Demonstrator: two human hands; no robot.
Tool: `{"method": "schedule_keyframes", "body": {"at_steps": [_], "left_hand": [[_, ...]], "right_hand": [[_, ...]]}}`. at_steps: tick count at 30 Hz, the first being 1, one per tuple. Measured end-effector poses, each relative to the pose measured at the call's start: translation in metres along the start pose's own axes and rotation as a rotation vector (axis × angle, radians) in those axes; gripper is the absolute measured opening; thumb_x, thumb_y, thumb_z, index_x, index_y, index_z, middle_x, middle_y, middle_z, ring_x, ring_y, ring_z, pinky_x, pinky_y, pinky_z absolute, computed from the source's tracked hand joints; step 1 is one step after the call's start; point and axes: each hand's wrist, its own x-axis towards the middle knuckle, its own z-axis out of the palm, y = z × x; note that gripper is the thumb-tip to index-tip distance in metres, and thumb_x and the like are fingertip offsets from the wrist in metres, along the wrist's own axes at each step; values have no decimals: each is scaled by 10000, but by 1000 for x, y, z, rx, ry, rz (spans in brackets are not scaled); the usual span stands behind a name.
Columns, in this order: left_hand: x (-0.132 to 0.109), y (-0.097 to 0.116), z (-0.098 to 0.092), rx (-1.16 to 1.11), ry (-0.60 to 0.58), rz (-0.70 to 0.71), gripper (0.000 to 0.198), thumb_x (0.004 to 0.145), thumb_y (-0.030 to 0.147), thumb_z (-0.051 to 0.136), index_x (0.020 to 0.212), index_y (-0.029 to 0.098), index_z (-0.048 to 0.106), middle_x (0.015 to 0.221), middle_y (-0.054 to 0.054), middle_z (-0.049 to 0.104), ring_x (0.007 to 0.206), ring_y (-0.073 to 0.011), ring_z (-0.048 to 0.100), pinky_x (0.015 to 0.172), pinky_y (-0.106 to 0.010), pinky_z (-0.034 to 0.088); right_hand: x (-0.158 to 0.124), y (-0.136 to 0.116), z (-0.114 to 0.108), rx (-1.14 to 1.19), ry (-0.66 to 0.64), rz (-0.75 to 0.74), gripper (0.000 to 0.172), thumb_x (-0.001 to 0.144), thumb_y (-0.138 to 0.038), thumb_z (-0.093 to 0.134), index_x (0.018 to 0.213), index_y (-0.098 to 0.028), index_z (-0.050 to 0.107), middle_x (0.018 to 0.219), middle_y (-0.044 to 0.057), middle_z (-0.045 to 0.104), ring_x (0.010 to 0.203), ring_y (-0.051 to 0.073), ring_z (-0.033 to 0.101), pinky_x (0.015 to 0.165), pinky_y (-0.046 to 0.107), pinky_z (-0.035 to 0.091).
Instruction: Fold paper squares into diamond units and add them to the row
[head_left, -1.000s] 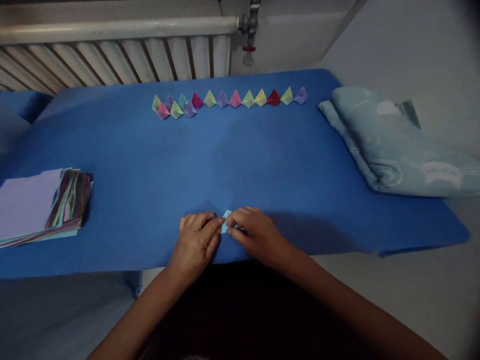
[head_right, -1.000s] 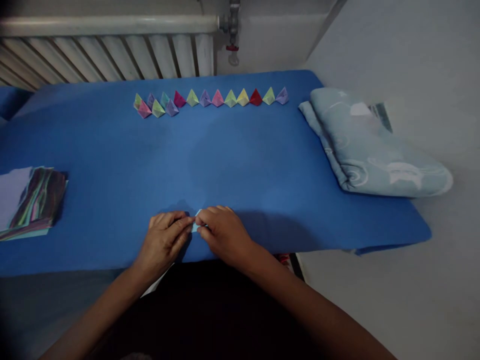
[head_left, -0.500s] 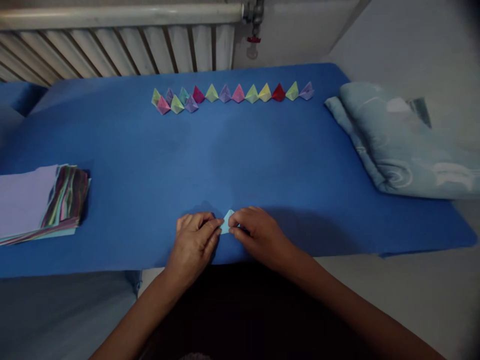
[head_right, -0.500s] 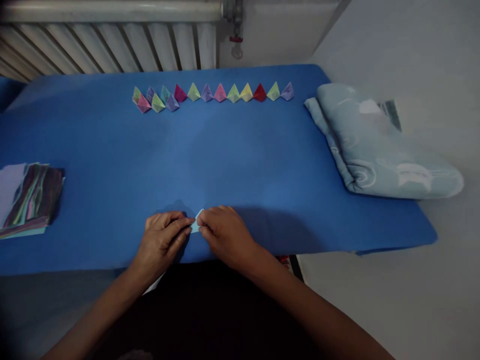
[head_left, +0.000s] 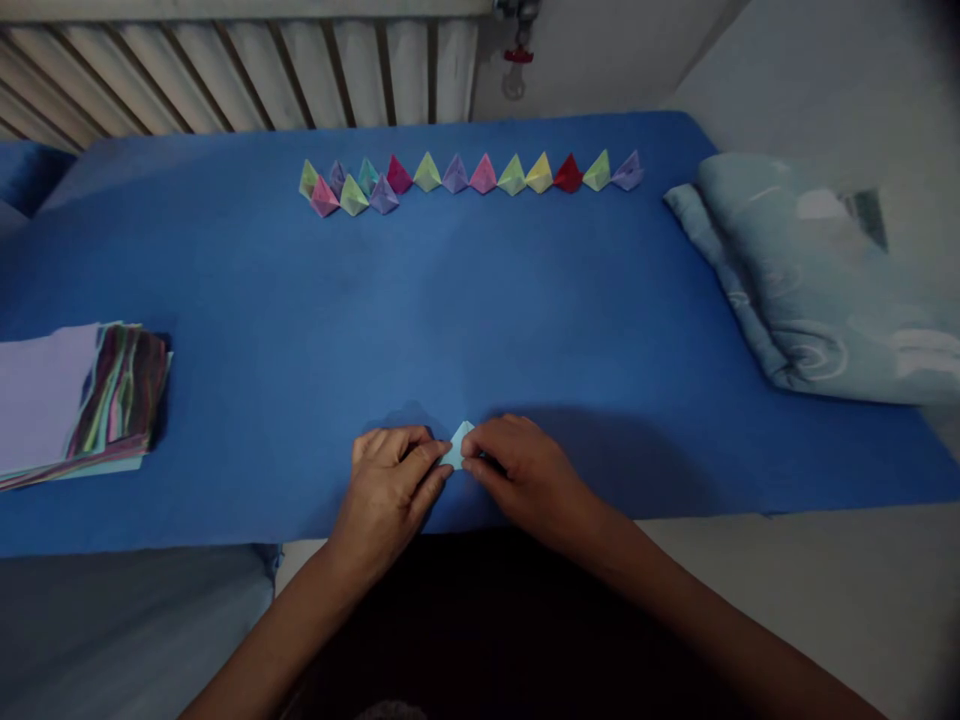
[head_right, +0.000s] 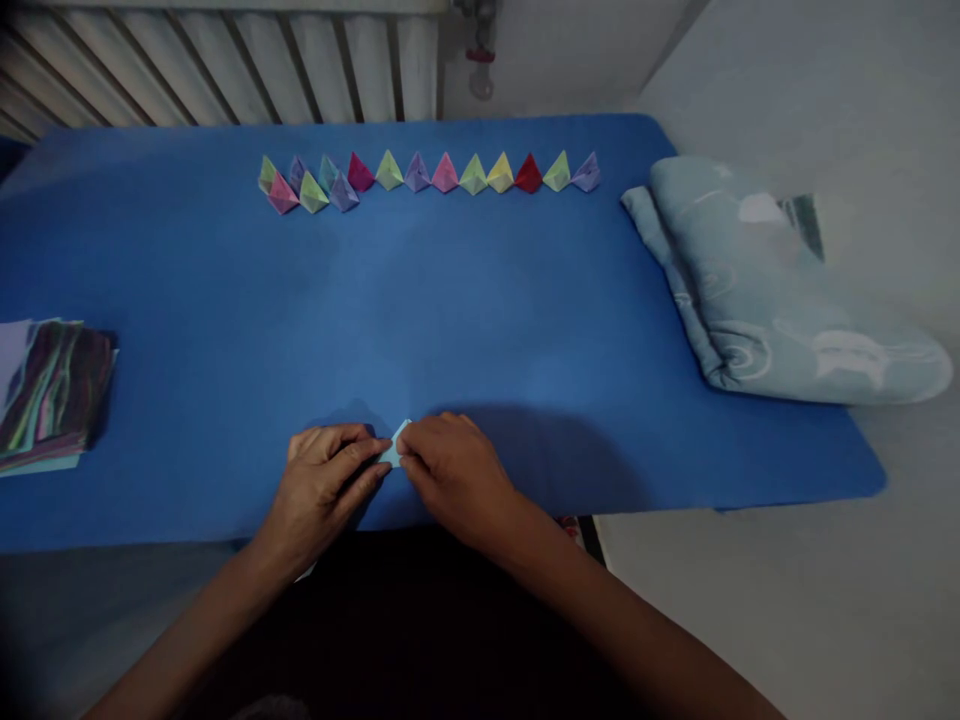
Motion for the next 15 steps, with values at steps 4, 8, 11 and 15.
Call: {"method": "schedule_keyframes", "body": {"at_steps": [4, 8, 11, 15], "left_hand": [[2, 3, -1, -26, -23, -59, 184, 903, 267, 556, 1068, 227, 629, 970, -41, 629, 889, -195, 564, 826, -402, 391], [4, 7, -3, -64, -49, -138, 178, 893, 259, 565, 1056, 254, 635, 949, -27, 627, 881, -192, 559, 841, -418, 391], [6, 8, -4, -77, -60, -160, 173, 886, 249, 575, 1045, 261, 641, 950, -23, 628, 886, -189, 555, 853, -417, 387], [6, 7, -4, -70, -66, -158, 180, 888, 243, 570, 1051, 277, 638, 961, -21, 630, 905, -196, 553, 853, -423, 380]], "right_hand": [[0, -1, -2, 5, -14, 14, 118, 865, -136, 518, 772, -198, 552, 742, -13, 589, 705, 138, 494, 690, 281, 339], [1, -1, -2, 20, -7, 21, 122, 863, -139, 522, 762, -206, 537, 747, -20, 594, 715, 133, 507, 688, 273, 350], [2, -1, -3, 26, -11, 42, 102, 847, -127, 538, 786, -209, 543, 773, -19, 605, 740, 136, 523, 690, 269, 364], [4, -1, -5, 36, -30, 79, 93, 823, -117, 559, 820, -210, 550, 811, -2, 612, 764, 150, 543, 679, 270, 385]]}}
